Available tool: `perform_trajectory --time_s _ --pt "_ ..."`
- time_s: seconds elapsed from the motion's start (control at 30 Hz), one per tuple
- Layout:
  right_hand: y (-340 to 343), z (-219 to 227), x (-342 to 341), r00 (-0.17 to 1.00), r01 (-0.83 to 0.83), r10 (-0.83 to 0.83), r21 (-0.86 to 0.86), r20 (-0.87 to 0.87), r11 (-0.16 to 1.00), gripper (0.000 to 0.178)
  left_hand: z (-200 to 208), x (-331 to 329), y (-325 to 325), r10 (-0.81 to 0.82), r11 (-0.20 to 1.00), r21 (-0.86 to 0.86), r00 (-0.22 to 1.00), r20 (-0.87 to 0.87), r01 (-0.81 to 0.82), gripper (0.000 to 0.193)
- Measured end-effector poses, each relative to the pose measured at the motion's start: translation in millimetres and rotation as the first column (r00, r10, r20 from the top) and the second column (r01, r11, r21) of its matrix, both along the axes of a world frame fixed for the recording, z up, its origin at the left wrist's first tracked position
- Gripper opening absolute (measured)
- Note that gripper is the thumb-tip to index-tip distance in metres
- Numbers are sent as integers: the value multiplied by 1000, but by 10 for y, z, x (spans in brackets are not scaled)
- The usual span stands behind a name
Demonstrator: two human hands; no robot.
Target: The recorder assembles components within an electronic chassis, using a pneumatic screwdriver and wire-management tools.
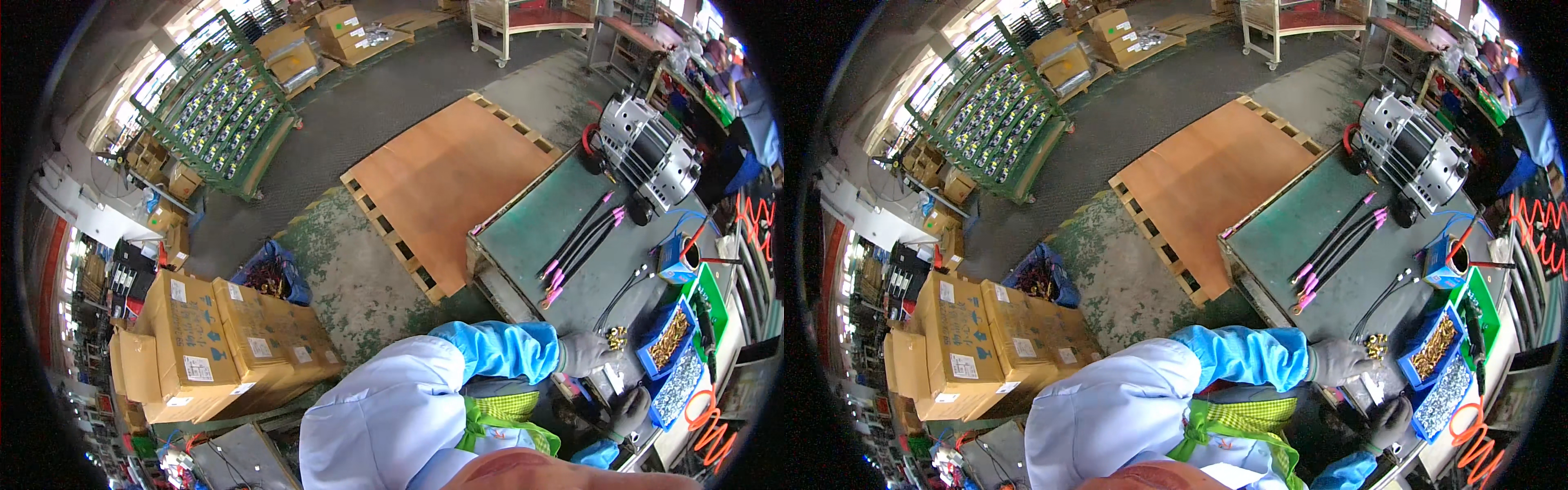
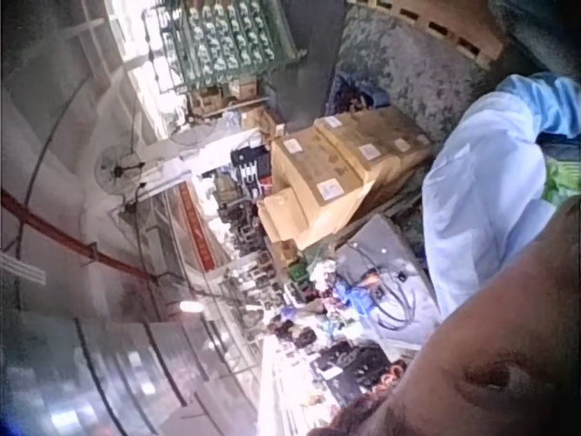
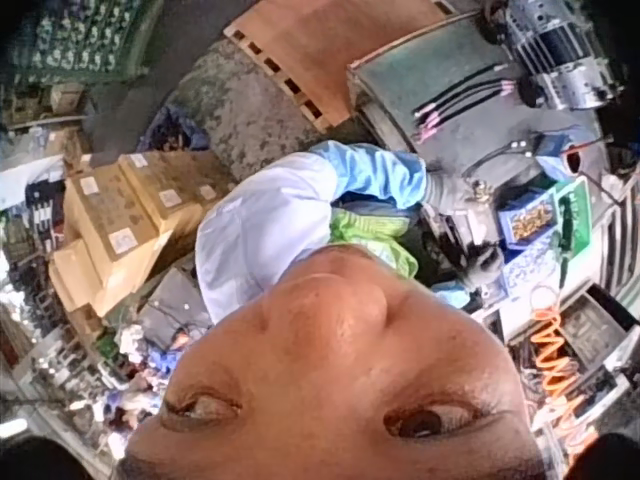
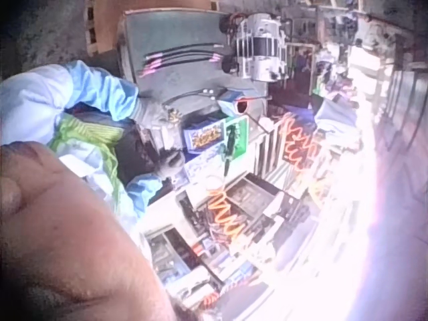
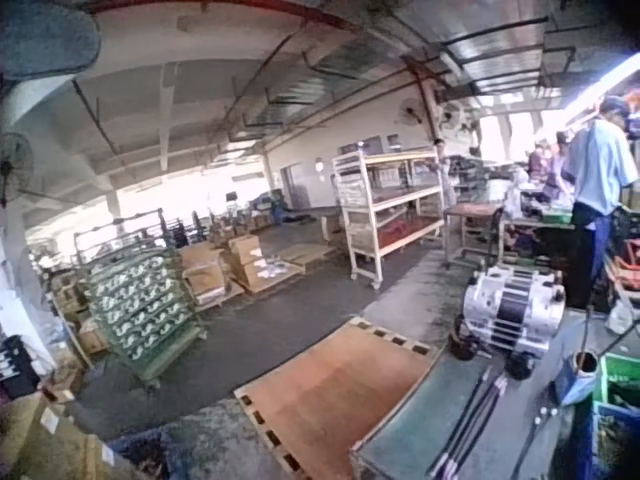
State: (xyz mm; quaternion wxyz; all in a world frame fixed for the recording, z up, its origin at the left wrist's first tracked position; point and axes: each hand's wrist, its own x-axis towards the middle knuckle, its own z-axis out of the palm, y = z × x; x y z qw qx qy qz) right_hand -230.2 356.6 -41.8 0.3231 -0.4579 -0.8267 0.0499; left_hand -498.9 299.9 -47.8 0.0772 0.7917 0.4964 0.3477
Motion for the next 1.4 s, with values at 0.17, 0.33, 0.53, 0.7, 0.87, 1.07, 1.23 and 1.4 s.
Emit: perform_trajectory --time_s 0.17,0.33,0.53,0.7,0.87,1.07,1.23,1.4 --pt "-49 44 -67 999 26 -26 0 -27 1000 23 65 -45 -82 -15 995 -97 998 -53 10 52" --pt "-52 6 -85 998 31 -31 7 -52 999 22 49 -12 -82 20 994 -106 996 -91 -29 50" --pt "-51 -27 -70 998 18 -16 31 -62 999 24 145 -26 -97 21 988 -150 998 -64 -30 44" --pt "-63 22 -65 999 29 -29 4 -41 1000 23 163 -27 -101 30 995 -94 998 -51 -35 43" --pt "-68 124 -135 998 -45 42 -55 -39 997 20 128 -30 -95 55 993 -106 998 -25 -57 41" --pt "-29 42 -114 998 -41 40 -26 -55 999 20 132 -46 -73 64 989 -127 993 -101 -77 43" --pt "-50 30 -78 995 -49 52 37 -88 998 20 232 -46 -111 63 986 -147 988 -138 -84 43" --pt "-148 43 8 981 -82 95 81 -172 993 18 105 15 -135 48 993 -100 982 -181 -67 54"
